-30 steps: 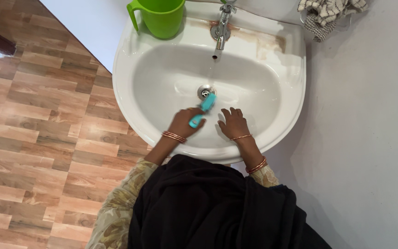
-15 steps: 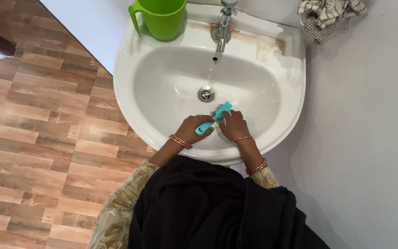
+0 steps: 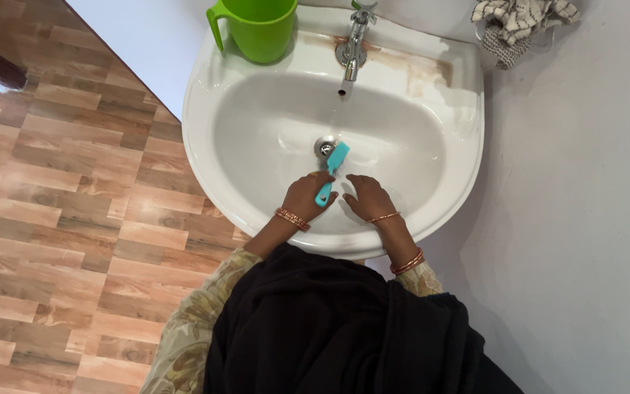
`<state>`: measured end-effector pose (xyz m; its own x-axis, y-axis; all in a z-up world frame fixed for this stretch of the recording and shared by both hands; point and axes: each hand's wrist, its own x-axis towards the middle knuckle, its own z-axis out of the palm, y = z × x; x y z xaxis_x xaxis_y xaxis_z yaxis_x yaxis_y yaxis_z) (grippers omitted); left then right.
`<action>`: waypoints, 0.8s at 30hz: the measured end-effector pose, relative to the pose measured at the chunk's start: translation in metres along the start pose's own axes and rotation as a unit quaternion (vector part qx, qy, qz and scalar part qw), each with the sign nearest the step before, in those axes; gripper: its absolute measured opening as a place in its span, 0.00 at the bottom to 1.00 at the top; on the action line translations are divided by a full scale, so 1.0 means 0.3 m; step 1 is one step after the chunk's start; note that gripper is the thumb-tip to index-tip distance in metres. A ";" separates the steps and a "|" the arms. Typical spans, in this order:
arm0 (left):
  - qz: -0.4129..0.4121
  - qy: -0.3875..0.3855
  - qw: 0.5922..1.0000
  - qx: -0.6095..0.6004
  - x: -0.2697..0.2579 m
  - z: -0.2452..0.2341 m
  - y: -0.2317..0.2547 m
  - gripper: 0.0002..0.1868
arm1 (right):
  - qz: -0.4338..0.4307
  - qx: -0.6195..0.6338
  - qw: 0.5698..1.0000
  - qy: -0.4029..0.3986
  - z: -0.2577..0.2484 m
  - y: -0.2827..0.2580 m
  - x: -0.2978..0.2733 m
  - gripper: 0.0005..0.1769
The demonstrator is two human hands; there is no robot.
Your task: The person scrubs the interior basin and drain area of a white bathroom sink using a blue scrub brush. They repeatedly scrub the same areas while water runs from the faucet, occasionally rinsing the brush and the sink surface.
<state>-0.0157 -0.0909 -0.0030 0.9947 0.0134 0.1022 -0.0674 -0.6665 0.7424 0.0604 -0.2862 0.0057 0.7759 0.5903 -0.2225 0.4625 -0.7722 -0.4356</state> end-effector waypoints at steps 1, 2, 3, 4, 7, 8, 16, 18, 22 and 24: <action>-0.007 -0.002 1.000 0.011 0.007 0.020 -0.005 0.20 | 0.000 0.032 0.999 -0.012 -0.013 -0.011 -0.003 0.32; -0.014 -0.004 1.000 0.022 0.013 0.043 -0.011 0.22 | -0.001 0.063 0.998 -0.025 -0.026 -0.022 -0.009 0.32; -0.019 -0.004 0.999 0.034 0.025 0.066 -0.017 0.24 | -0.001 0.094 0.995 -0.035 -0.040 -0.035 -0.008 0.33; -0.016 -0.011 0.999 0.031 0.030 0.090 -0.020 0.24 | 0.024 0.122 0.991 -0.055 -0.047 -0.049 -0.010 0.33; 0.011 -0.003 1.000 0.021 0.037 0.148 -0.025 0.25 | 0.060 0.223 0.969 -0.084 -0.040 -0.047 -0.014 0.34; 0.028 0.016 0.999 0.017 0.041 0.156 -0.026 0.26 | 0.046 0.268 0.959 -0.076 -0.030 -0.030 -0.016 0.33; 0.042 -0.006 0.999 -0.015 0.051 0.100 -0.029 0.28 | 0.166 0.588 0.784 -0.115 -0.085 0.040 -0.003 0.27; 0.022 -0.030 0.999 -0.018 0.066 0.081 -0.044 0.28 | 0.199 0.476 0.851 -0.092 -0.101 0.024 0.009 0.25; -0.029 -0.064 0.993 0.095 0.136 0.013 -0.179 0.29 | 0.181 0.221 0.950 -0.127 -0.150 0.024 -0.005 0.31; -0.010 0.023 0.991 0.132 0.160 -0.014 -0.265 0.29 | 0.162 0.079 0.977 -0.112 -0.158 0.039 0.007 0.34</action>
<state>0.0370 -0.0341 -0.0546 0.9905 0.0595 0.1237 -0.0179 -0.8372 0.5466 0.0877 -0.3053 0.0413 0.7490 0.3713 -0.5488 0.1229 -0.8917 -0.4357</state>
